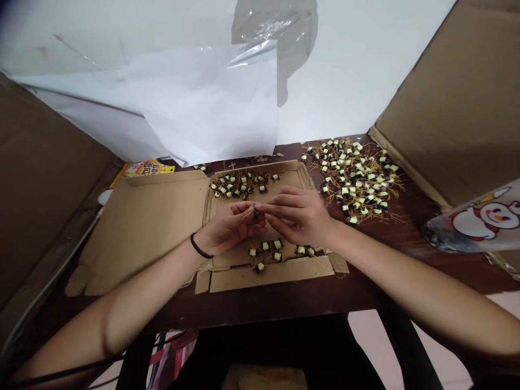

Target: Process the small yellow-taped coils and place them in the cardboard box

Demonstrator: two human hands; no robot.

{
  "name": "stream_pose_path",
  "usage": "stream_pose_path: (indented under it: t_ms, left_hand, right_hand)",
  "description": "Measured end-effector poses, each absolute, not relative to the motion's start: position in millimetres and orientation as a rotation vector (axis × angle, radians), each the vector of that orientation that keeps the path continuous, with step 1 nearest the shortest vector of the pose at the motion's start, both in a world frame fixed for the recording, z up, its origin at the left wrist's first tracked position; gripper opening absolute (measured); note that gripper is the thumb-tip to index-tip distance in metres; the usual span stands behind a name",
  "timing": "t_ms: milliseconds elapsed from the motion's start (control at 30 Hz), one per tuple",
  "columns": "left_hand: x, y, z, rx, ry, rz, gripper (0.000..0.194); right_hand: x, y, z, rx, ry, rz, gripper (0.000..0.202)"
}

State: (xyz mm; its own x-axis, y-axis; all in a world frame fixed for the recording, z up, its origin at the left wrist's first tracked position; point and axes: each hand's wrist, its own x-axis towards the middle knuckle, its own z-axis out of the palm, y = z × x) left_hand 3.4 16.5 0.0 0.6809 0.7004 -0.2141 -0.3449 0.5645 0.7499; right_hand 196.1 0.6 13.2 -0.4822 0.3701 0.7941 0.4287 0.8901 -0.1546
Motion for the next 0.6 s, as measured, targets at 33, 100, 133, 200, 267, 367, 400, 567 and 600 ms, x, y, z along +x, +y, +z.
stream_pose_path:
  t_ms: [33,100,133,200,267,367,400,567,600]
  left_hand:
    - [3.4,16.4,0.0,0.737,0.537,0.650,0.028]
    - [3.3,16.5,0.1,0.732,0.537,0.651,0.029]
    - [3.3,16.6,0.2,0.730,0.536,0.650,0.029]
    - [3.1,16.9,0.4,0.726,0.534,0.646,0.030]
    - [2.9,17.3,0.7,0.731,0.530,0.640,0.029]
    - [2.6,17.3,0.7,0.742,0.524,0.631,0.029]
    - [2.5,17.1,0.5,0.741,0.524,0.630,0.028]
    - [2.3,16.8,-0.5,0.734,0.539,0.631,0.027]
    - [2.4,16.8,-0.6,0.736,0.542,0.634,0.028]
  right_hand:
    - [195.9,0.3,13.3,-0.578,-2.125,-0.075,0.026]
    - [195.6,-0.6,13.6,-0.583,-2.127,-0.057,0.025]
    - [195.6,-1.1,13.8,-0.582,-2.125,-0.048,0.025]
    - [195.7,-1.7,13.9,-0.578,-2.120,-0.032,0.025]
    - [196.1,-1.8,13.7,-0.585,-2.124,-0.019,0.025]
    - [196.8,-1.1,13.2,-0.592,-2.142,-0.022,0.026]
    - [196.9,-0.7,13.0,-0.589,-2.147,-0.027,0.026]
    - [196.8,0.1,12.3,-0.556,-2.152,-0.116,0.027]
    - [196.7,0.0,12.2,-0.556,-2.156,-0.135,0.027]
